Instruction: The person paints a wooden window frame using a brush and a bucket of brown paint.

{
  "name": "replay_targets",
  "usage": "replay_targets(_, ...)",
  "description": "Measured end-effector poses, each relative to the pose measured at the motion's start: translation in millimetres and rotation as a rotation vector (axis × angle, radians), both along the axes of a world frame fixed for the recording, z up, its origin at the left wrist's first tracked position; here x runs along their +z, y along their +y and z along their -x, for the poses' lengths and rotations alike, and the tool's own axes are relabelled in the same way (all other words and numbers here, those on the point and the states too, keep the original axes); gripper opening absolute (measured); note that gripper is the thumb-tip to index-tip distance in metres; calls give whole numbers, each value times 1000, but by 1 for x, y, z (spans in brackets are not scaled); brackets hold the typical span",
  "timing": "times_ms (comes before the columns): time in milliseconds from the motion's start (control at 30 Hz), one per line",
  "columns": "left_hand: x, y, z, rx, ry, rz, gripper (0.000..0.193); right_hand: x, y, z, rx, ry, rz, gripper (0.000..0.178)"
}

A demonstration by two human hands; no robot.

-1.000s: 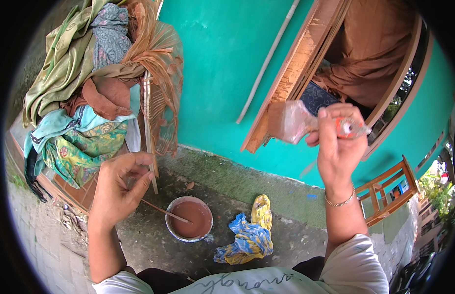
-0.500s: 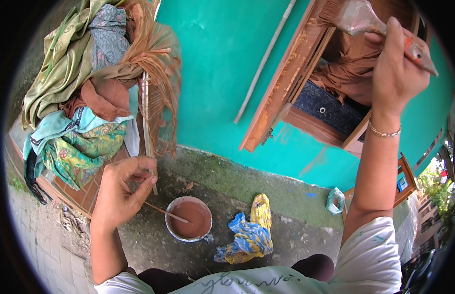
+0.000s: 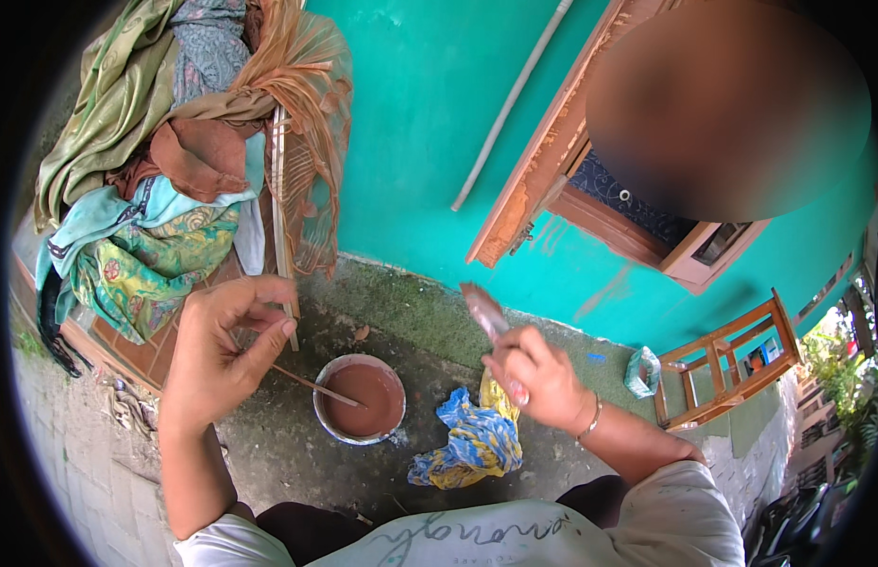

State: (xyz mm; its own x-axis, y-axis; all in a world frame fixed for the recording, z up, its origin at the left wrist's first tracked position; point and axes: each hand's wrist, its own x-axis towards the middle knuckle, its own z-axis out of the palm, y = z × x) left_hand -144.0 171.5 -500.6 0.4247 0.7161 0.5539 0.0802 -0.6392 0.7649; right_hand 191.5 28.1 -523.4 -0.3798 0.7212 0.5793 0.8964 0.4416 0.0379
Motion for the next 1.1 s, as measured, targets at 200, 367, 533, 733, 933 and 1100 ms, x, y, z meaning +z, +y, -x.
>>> replay_targets(200,1,-1,3,12,70,-16,25,69,18,15,65,22,-208,25)
replay_targets(367,-4,0,0,-30,73,-36,26,149,20,5,113,-115,-474,22)
replay_targets(533,-5,-1,4,-23,75,-16,27,188,-2,19,22,-86,-700,15)
replay_targets(733,-5,-1,6,-45,74,-6,26,98,-1,22,82,12,-126,22)
replay_targets(933,-2,-3,11,-34,77,5,26,114,27,7,64,56,-157,21)
replay_targets(1100,-2,-2,12,-33,73,-9,27,208,32,11,81,-65,-485,17)
